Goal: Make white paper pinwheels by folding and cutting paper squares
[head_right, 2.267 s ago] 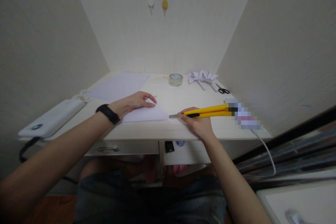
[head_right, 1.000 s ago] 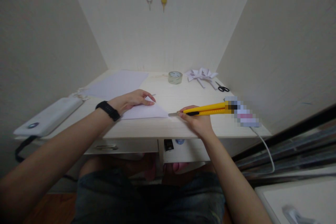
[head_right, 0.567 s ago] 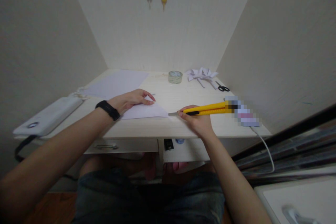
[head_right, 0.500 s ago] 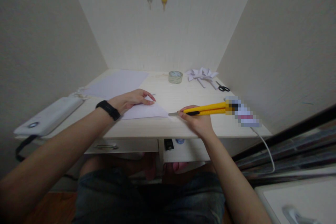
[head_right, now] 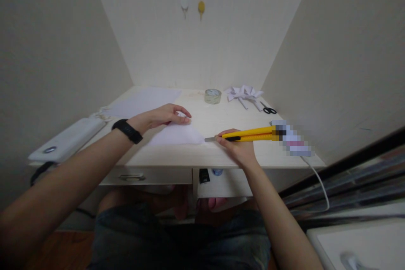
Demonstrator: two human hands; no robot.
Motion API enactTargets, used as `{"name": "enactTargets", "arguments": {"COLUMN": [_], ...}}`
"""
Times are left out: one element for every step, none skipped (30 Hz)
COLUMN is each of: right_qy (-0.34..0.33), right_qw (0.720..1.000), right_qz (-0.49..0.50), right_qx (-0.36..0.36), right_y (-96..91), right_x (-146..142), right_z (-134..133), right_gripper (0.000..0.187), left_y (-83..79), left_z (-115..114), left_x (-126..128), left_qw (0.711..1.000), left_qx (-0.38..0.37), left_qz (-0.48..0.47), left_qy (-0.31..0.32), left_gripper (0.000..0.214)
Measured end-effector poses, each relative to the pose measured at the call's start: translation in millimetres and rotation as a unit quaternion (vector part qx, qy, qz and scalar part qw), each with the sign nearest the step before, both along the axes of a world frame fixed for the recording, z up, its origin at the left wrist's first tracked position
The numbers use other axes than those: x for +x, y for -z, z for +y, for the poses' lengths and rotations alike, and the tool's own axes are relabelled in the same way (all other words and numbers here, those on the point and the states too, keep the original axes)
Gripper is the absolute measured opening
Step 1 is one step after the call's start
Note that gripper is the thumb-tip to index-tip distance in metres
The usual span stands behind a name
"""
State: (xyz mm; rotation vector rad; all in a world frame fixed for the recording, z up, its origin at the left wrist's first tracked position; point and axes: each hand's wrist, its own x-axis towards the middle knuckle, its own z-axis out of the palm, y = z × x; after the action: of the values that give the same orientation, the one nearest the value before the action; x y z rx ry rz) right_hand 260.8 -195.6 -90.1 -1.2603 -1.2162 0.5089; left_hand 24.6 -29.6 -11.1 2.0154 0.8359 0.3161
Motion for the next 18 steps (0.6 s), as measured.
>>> {"name": "enactTargets", "arguments": {"right_qy": [-0.002, -0.005, -0.007, -0.009, -0.012, -0.014, -0.017, -0.020, -0.025, -0.029, -0.032, -0.034, -0.036, -0.037, -0.037, -0.038, -0.040, -0.042], "right_qw": [1.000, 1.000, 1.000, 1.000, 1.000, 1.000, 1.000, 1.000, 1.000, 0.999, 0.999, 0.999, 0.999, 0.999, 0.999, 0.999, 0.999, 0.999], "right_qz": [-0.004, -0.008, -0.009, -0.007, -0.003, 0.003, 0.010, 0.015, 0.019, 0.022, 0.023, 0.022, 0.022, 0.020, 0.017, 0.013, 0.008, 0.004], "right_qx": [0.000, 0.000, 0.000, 0.001, 0.002, 0.001, 0.001, 0.000, -0.001, -0.002, -0.003, -0.004, -0.004, -0.004, -0.004, -0.003, -0.002, -0.001], "right_y": [0.2, 0.5, 0.8, 1.0, 1.2, 1.2, 1.2, 0.9, 0.6, 0.2, -0.2, -0.4, -0.5, -0.5, -0.3, -0.2, -0.1, -0.2], "right_x": [0, 0, 0, 0, 0, 0, 0, 0, 0, 0, 0, 0, 0, 1, 1, 1, 2, 2], "right_z": [0, 0, 0, 0, 0, 1, 1, 1, 1, 1, 1, 1, 0, 0, 0, 0, 0, 0], "right_gripper": [0.024, 0.024, 0.024, 0.024, 0.024, 0.024, 0.023, 0.023, 0.023, 0.023, 0.023, 0.023, 0.024, 0.024, 0.025, 0.025, 0.025, 0.025], "left_y": [-5.2, -10.0, -14.4, -18.2, -21.3, -23.8, -25.7, -27.1, -27.9, -28.1, -27.7, -26.6, -25.1, -23.1, -20.9, -18.5, -16.1, -13.9], "left_z": [-1, -1, -2, -3, -4, -5, -6, -8, -9, -10, -11, -13, -14, -15, -15, -15, -15, -14], "left_x": [3, 8, 14, 21, 29, 37, 46, 54, 62, 69, 75, 80, 84, 87, 89, 90, 91, 91], "left_qw": [1.000, 0.999, 0.998, 0.994, 0.987, 0.976, 0.963, 0.948, 0.932, 0.922, 0.915, 0.913, 0.913, 0.915, 0.917, 0.918, 0.920, 0.923], "left_qx": [0.015, 0.028, 0.034, 0.033, 0.039, 0.054, 0.084, 0.116, 0.138, 0.146, 0.141, 0.127, 0.108, 0.090, 0.077, 0.068, 0.062, 0.058], "left_qz": [0.006, 0.013, 0.028, 0.064, 0.114, 0.171, 0.217, 0.266, 0.305, 0.328, 0.341, 0.343, 0.337, 0.328, 0.318, 0.308, 0.300, 0.292], "left_qy": [0.011, 0.024, 0.045, 0.078, 0.105, 0.127, 0.134, 0.134, 0.137, 0.146, 0.162, 0.180, 0.200, 0.218, 0.231, 0.239, 0.243, 0.244], "left_gripper": [0.048, 0.044, 0.041, 0.039, 0.038, 0.036, 0.032, 0.030, 0.029, 0.030, 0.032, 0.033, 0.033, 0.032, 0.030, 0.027, 0.024, 0.022]}}
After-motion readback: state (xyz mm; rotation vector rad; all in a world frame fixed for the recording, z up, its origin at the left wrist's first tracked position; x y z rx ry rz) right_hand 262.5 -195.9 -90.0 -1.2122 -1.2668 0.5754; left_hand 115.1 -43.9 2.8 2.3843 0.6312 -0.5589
